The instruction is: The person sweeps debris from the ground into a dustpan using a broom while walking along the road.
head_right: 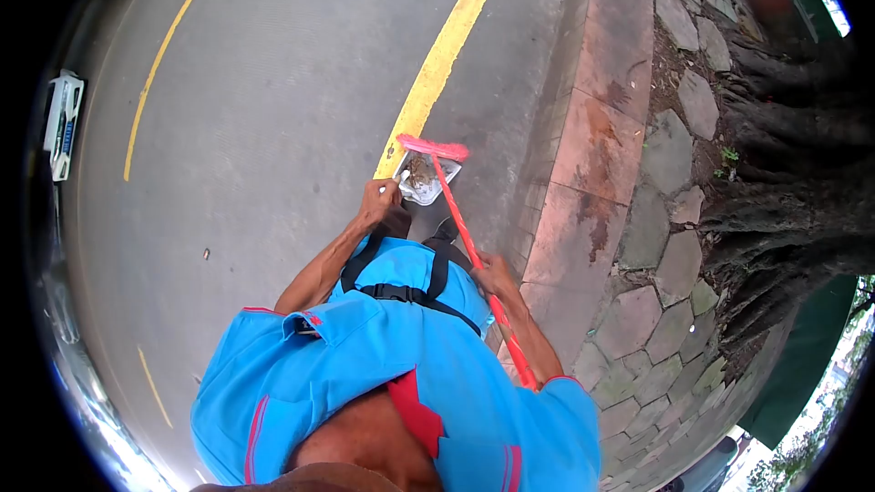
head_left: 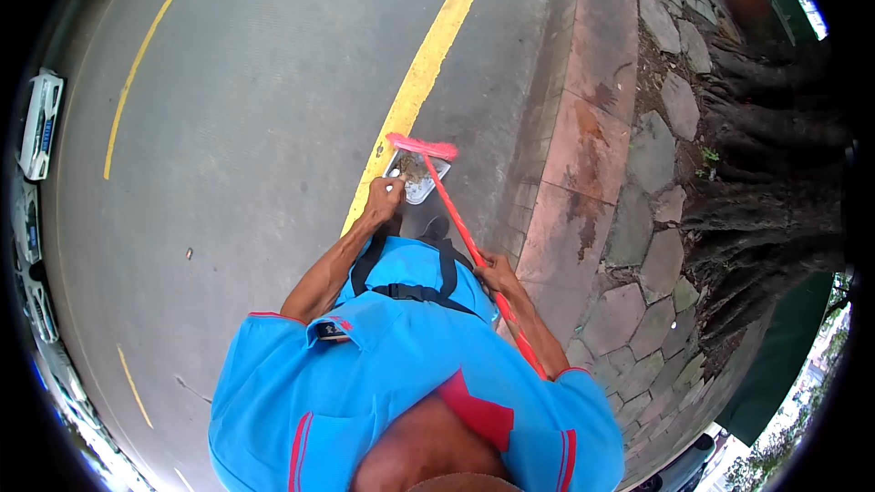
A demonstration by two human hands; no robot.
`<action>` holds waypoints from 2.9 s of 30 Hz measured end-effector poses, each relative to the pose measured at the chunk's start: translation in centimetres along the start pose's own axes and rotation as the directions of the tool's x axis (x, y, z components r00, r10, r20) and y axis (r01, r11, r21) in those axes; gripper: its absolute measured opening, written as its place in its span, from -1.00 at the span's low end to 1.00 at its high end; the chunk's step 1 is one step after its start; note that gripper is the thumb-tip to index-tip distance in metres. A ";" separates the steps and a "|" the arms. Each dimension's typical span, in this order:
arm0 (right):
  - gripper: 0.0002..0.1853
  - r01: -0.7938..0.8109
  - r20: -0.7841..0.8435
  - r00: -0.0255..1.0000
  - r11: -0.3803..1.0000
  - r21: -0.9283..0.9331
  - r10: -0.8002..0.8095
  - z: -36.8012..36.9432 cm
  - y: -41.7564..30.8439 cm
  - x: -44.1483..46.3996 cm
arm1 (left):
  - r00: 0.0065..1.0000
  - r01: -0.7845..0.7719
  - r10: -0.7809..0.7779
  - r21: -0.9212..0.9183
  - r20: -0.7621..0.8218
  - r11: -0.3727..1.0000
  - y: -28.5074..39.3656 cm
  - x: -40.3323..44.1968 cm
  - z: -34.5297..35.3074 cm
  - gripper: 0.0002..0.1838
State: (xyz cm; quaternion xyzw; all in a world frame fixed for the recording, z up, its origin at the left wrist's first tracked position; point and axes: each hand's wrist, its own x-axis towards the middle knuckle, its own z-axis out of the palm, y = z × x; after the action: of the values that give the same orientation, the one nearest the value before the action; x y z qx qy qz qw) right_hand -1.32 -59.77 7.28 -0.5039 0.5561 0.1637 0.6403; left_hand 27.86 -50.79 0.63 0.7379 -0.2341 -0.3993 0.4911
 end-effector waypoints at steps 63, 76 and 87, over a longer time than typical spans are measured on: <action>-0.37 0.086 -0.118 0.991 0.981 0.171 -0.066 -23.9 -17.8 14.6 | 0.998 0.063 -0.058 -0.149 0.041 0.987 9.6 22.8 5.9 -0.54; -0.41 0.152 -0.070 0.986 0.988 0.013 -0.151 -19.4 -14.4 18.8 | 0.995 0.059 -0.050 -0.098 0.085 0.993 9.6 23.0 5.4 -0.55; -0.37 0.074 -0.032 0.997 0.959 0.273 -0.068 -20.3 -16.7 12.0 | 0.997 0.013 -0.010 -0.041 0.076 0.999 10.0 22.1 5.8 -0.57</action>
State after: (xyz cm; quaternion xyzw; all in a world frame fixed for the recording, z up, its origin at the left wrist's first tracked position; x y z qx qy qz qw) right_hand 4.36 -88.03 7.07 -0.4318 0.5621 0.0565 0.7031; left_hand 36.23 -74.35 0.67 0.7132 -0.2404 -0.4346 0.4946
